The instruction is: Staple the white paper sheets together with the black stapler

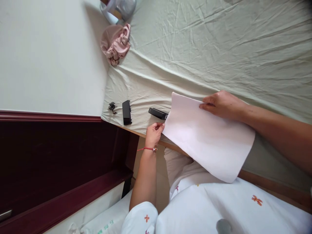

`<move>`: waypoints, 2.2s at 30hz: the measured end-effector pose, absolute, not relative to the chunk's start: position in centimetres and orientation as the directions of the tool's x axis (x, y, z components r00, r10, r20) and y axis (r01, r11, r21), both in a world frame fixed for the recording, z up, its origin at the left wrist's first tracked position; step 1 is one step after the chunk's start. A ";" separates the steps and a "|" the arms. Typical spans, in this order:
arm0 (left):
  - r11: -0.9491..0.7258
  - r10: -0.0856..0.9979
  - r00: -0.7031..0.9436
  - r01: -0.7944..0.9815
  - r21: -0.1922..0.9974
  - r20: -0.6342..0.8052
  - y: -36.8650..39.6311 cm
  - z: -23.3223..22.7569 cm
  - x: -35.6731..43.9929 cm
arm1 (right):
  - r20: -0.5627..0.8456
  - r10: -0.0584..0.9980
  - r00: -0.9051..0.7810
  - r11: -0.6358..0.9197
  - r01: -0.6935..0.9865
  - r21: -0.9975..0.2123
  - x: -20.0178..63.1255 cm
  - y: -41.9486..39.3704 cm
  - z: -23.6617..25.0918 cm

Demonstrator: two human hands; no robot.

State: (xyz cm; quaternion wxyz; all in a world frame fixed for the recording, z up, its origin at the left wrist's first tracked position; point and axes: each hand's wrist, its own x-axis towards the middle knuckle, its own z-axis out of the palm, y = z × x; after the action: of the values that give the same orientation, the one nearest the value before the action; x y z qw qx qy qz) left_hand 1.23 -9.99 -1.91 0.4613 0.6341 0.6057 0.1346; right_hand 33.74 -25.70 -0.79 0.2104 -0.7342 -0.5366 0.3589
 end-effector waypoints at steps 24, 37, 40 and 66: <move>0.011 0.959 0.201 0.677 0.736 -0.199 -10.3 -2.9 2.7 | -0.229 0.941 0.249 -0.338 0.713 -0.614 34.0 -25.7 -1.0; -0.165 0.981 0.190 0.737 0.655 0.034 -10.3 -3.7 2.4 | -0.185 0.939 0.289 -0.340 0.709 -0.617 34.1 -25.4 -1.0; -0.322 0.941 0.184 0.749 0.579 0.285 -11.0 -3.5 2.1 | -0.203 0.937 0.283 -0.348 0.720 -0.600 34.0 -25.4 -0.9; -0.767 0.597 0.770 0.468 0.439 0.223 -6.9 -2.8 -1.1 | -0.207 0.937 0.282 -0.350 0.759 -0.549 33.9 -25.3 -1.0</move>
State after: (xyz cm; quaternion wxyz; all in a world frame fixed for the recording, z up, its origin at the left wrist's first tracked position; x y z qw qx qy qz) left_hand -1.11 -6.95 -2.84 0.1823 0.9230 0.2885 0.1779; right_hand 33.94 -25.27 -0.99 0.1752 -0.7813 -0.5427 0.2538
